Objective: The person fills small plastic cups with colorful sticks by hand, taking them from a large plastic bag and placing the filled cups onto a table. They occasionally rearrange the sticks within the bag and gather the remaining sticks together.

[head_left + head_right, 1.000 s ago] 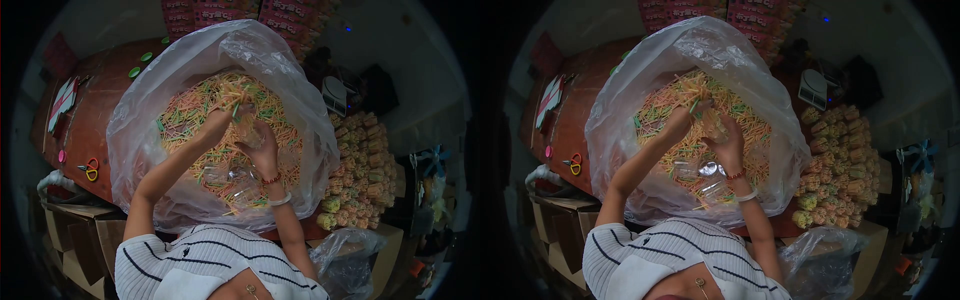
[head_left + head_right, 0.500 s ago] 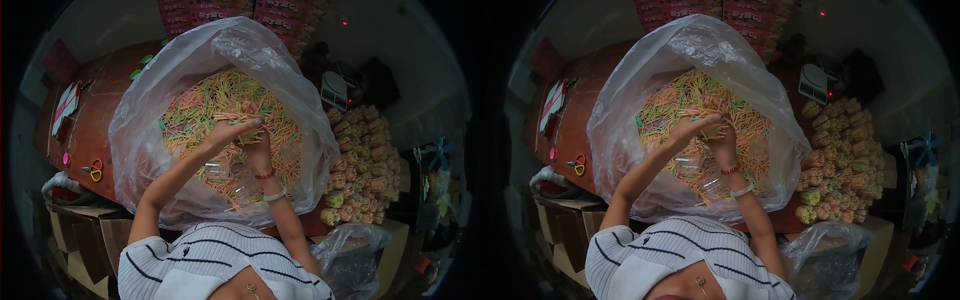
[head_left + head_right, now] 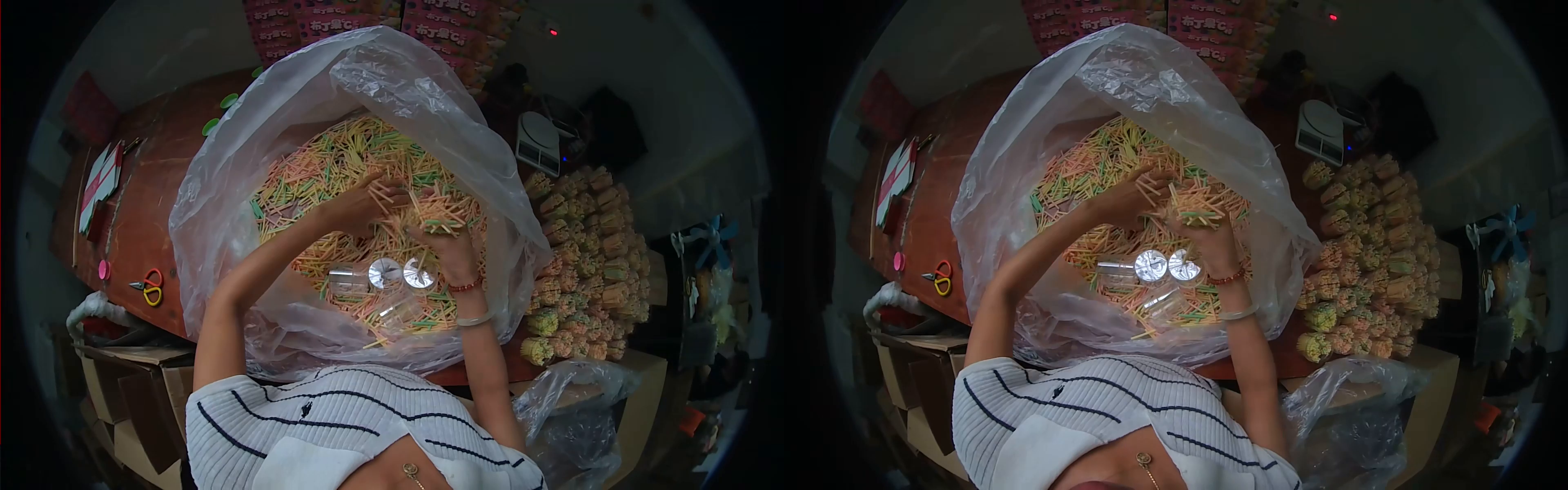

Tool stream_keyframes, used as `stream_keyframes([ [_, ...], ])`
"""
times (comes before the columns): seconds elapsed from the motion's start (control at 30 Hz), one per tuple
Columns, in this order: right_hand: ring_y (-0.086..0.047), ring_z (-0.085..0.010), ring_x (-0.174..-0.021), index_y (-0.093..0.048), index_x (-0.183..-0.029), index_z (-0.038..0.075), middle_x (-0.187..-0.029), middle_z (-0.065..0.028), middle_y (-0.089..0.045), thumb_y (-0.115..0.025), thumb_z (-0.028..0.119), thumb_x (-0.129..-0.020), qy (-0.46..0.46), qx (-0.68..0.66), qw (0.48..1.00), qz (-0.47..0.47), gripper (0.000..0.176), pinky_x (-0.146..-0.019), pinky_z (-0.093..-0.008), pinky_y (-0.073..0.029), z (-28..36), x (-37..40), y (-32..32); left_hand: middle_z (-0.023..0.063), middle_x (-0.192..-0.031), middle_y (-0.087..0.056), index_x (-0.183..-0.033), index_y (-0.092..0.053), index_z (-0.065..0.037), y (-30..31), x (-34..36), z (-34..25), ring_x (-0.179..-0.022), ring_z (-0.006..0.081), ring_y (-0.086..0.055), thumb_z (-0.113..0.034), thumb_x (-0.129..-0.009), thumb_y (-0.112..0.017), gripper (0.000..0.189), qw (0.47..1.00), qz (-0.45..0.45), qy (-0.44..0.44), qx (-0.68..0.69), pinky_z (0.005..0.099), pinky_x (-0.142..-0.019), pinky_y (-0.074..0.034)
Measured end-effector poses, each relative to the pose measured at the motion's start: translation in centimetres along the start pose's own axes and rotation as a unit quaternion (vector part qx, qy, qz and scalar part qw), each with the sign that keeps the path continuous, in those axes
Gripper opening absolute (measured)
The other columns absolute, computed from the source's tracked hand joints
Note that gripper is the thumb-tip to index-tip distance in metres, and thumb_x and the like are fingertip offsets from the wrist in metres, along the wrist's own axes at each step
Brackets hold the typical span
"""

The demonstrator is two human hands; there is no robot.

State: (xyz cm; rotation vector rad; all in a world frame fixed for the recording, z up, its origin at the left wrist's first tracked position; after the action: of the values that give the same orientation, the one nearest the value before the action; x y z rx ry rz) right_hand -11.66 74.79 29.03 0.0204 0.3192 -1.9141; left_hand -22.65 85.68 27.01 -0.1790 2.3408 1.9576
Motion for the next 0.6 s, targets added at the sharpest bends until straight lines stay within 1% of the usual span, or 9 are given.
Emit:
stream_keyframes([
  [0.07,-0.065,-0.0133,-0.104,-0.058,-0.133,0.003,-0.114,-0.0025,-0.068,-0.081,0.001,-0.085,-0.064,-0.08,0.994,0.027,0.054,-0.092,-0.0303,-0.055,-1.6,-0.1,0.3,0.0124,-0.141,-0.056,-0.141,-0.053,-0.008,-1.0,-2.0,0.9,-0.141,0.0318,-0.041,-0.017,-0.063,-0.085,0.085,0.999,0.03,0.022,-0.038,0.0508,-0.12,-0.028],
  [0.1,-0.065,-0.0133,-0.104,-0.058,-0.133,0.003,-0.114,-0.0025,-0.068,-0.081,0.001,-0.085,-0.062,-0.079,0.995,0.024,0.054,-0.092,-0.0303,-0.055,-1.8,-0.4,0.5,0.0103,-0.135,-0.061,-0.142,-0.054,-0.011,-1.8,-2.4,1.7,-0.13,0.0324,-0.052,-0.017,-0.068,-0.083,0.08,0.994,0.061,0.046,-0.078,0.0485,-0.115,-0.036],
  [0.13,-0.065,-0.0135,-0.106,-0.058,-0.135,0.004,-0.118,-0.0032,-0.068,-0.079,0.0,-0.086,-0.076,-0.047,0.995,0.034,0.053,-0.092,-0.0292,-0.056,-2.2,-1.0,0.6,0.0103,-0.135,-0.061,-0.142,-0.054,-0.011,-1.9,-2.6,2.0,-0.13,0.0324,-0.052,-0.017,-0.068,-0.083,0.08,0.994,0.057,0.045,-0.08,0.0485,-0.115,-0.036],
  [0.2,-0.066,-0.0134,-0.109,-0.059,-0.134,0.005,-0.119,-0.0037,-0.068,-0.075,0.0,-0.091,-0.104,-0.046,0.993,0.019,0.047,-0.093,-0.0274,-0.056,-3.3,-1.5,1.2,0.0117,-0.122,-0.066,-0.131,-0.061,-0.008,-1.2,-1.7,1.6,-0.116,0.0343,-0.059,-0.01,-0.069,-0.08,0.064,0.996,-0.044,0.049,-0.06,0.0443,-0.108,-0.042],
  [0.3,-0.064,-0.0132,-0.101,-0.06,-0.132,0.006,-0.112,-0.0007,-0.067,-0.075,0.005,-0.092,-0.173,-0.137,0.975,-0.019,0.043,-0.083,-0.0305,-0.055,-4.1,-2.2,2.3,0.0152,-0.122,-0.065,-0.127,-0.063,-0.006,0.4,1.0,2.0,-0.114,0.0376,-0.059,-0.008,-0.069,-0.08,0.06,0.985,-0.138,0.104,0.022,0.0442,-0.103,-0.047],
  [0.43,-0.063,-0.0136,-0.104,-0.058,-0.133,0.005,-0.115,-0.0013,-0.065,-0.071,0.004,-0.095,-0.212,-0.259,0.942,0.01,0.04,-0.081,-0.0302,-0.056,-4.4,-2.2,1.4,0.0139,-0.121,-0.066,-0.128,-0.062,-0.005,1.6,4.1,2.8,-0.113,0.0342,-0.061,-0.008,-0.073,-0.081,0.058,0.947,-0.158,0.238,0.149,0.0429,-0.097,-0.05],
  [0.5,-0.062,-0.0163,-0.11,-0.056,-0.133,0.005,-0.122,-0.0033,-0.062,-0.073,0.002,-0.092,-0.241,-0.288,0.924,0.075,0.045,-0.087,-0.0313,-0.056,-3.6,-1.1,-1.0,0.0099,-0.117,-0.067,-0.126,-0.062,-0.005,0.1,6.0,3.7,-0.107,0.0258,-0.062,-0.011,-0.084,-0.076,0.045,0.772,-0.26,0.351,0.461,0.0387,-0.091,-0.052],
  [0.53,-0.062,-0.0163,-0.11,-0.056,-0.133,0.005,-0.122,-0.0033,-0.062,-0.073,0.002,-0.092,-0.24,-0.286,0.924,0.076,0.045,-0.087,-0.0313,-0.056,-3.3,-0.8,-1.8,0.0099,-0.117,-0.067,-0.126,-0.062,-0.005,0.7,5.5,3.1,-0.107,0.0258,-0.062,-0.011,-0.084,-0.076,0.045,0.772,-0.262,0.35,0.461,0.0387,-0.091,-0.052],
  [0.6,-0.061,-0.0201,-0.116,-0.055,-0.132,0.006,-0.127,-0.0053,-0.06,-0.08,-0.001,-0.083,-0.135,-0.083,0.986,0.041,0.055,-0.095,-0.0335,-0.055,-2.2,-0.3,-2.3,0.0067,-0.113,-0.067,-0.123,-0.062,-0.004,0.4,5.5,2.5,-0.105,0.0182,-0.062,-0.013,-0.094,-0.066,0.03,0.539,-0.353,0.324,0.693,0.0357,-0.087,-0.052],
])
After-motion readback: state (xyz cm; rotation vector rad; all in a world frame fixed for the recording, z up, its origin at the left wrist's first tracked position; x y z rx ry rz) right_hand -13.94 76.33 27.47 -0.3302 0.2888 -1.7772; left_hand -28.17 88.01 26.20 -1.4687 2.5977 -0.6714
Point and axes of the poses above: each hand's wrist, its own x-axis away from the middle knuckle, its own y-axis out of the back of the hand, z = x × y, the point moved 8 cm from there along -x, towards the middle knuckle
